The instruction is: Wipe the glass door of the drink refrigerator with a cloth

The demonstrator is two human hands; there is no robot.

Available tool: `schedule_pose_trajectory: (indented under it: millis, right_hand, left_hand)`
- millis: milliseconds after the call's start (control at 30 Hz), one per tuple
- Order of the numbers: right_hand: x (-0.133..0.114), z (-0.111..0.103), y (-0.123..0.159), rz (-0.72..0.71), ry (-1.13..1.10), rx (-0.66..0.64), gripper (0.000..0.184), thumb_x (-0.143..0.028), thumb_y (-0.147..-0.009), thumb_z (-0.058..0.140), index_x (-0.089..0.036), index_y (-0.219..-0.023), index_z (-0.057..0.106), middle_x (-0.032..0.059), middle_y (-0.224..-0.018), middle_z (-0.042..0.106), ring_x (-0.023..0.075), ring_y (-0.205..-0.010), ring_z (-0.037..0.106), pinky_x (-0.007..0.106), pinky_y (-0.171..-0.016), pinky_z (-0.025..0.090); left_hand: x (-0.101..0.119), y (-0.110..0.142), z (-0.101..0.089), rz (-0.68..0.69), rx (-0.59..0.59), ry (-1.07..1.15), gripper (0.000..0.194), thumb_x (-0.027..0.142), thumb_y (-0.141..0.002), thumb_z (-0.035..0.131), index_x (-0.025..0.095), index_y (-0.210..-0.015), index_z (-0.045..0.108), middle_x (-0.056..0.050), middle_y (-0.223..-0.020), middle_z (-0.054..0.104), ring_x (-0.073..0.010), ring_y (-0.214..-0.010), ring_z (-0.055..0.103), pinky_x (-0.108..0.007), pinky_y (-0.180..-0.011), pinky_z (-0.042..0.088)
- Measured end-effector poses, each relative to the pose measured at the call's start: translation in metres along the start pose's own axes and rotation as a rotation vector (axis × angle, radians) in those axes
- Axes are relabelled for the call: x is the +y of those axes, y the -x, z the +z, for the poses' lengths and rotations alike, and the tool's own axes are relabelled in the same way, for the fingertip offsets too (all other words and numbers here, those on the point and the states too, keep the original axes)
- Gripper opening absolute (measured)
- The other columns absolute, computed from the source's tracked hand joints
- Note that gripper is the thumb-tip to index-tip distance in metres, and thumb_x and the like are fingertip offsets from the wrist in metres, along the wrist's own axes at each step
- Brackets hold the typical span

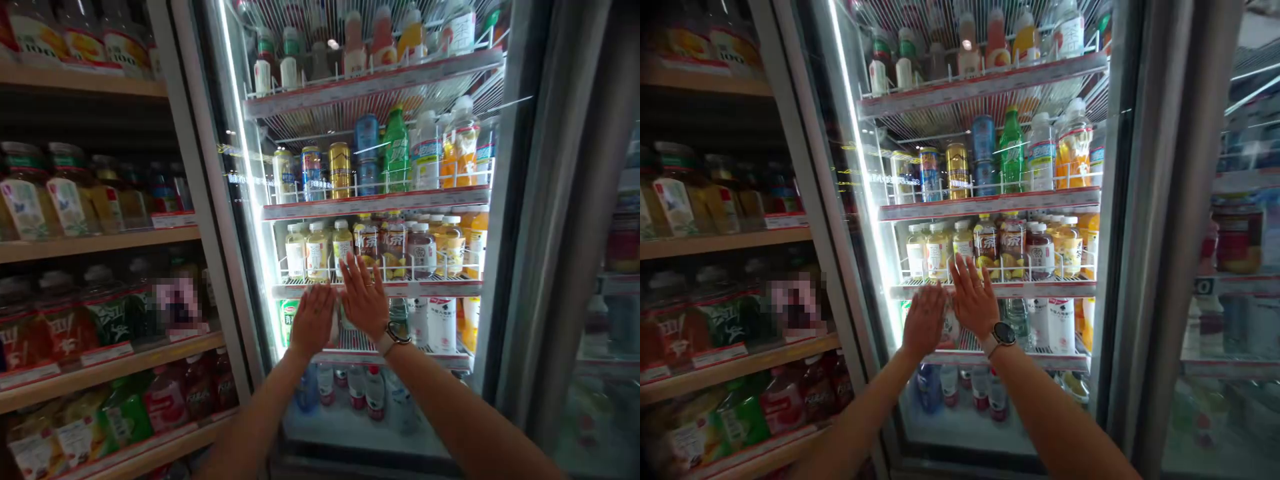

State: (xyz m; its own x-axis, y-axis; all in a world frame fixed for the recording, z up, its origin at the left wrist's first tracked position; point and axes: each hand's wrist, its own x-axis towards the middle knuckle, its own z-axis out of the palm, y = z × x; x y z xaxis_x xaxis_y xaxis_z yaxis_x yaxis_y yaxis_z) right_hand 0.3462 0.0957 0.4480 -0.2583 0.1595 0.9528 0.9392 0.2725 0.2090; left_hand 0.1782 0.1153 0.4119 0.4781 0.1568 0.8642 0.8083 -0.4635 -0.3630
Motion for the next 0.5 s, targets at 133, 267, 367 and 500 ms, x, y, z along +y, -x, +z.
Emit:
schedule_pose_trajectory:
  millis: [133,267,367,500]
  right_hand:
    - [0.0,-0.001,-0.001,0.002,0.015,-0.022,0.07,-0.025,-0.099,0.037,-0.012,-0.159,0.003,0.011,-0.161,0.028,0.0249,-0.152,0.02,0.049,-0.124,0.01]
    - [0.0,-0.002,-0.001,0.009,0.013,-0.041,0.069,-0.025,-0.1,0.036,-0.013,-0.159,0.001,0.0109,-0.161,0.028,0.0251,-0.151,0.022,0.049,-0.124,0.011]
    - [0.0,0.0,-0.002,0.013,0.006,-0.047,0.07,-0.026,-0.1,0.036,-0.014,-0.159,0.001,0.0107,-0.162,0.028,0.0253,-0.151,0.022,0.05,-0.124,0.012]
    - [0.0,0.001,-0.001,0.026,0.004,-0.062,0.07,-0.026,-0.099,0.037,-0.014,-0.159,0.004,0.0096,-0.163,0.025,0.0255,-0.152,0.019,0.049,-0.124,0.013]
  left_hand:
    - [-0.036,-0.108,-0.022,-0.208,0.17,0.04,0.06,0.024,-0.1,0.035,0.018,-0.158,0.018,-0.009,-0.163,0.022,-0.0252,-0.153,0.009,-0.053,-0.125,0.013]
    - [-0.038,-0.139,-0.027,-0.203,0.2,0.083,0.061,0.026,-0.101,0.034,0.017,-0.158,0.016,-0.008,-0.164,0.019,-0.0253,-0.153,0.008,-0.053,-0.126,0.011]
    - [-0.024,-0.106,-0.019,-0.149,0.178,0.075,0.065,0.025,-0.1,0.036,0.018,-0.159,0.01,-0.008,-0.164,0.018,-0.0251,-0.153,0.009,-0.052,-0.126,0.013]
    - [-0.001,-0.034,0.0,-0.111,0.161,0.022,0.068,0.025,-0.098,0.041,0.016,-0.158,0.01,-0.011,-0.162,0.024,-0.0259,-0.152,0.013,-0.05,-0.125,0.017]
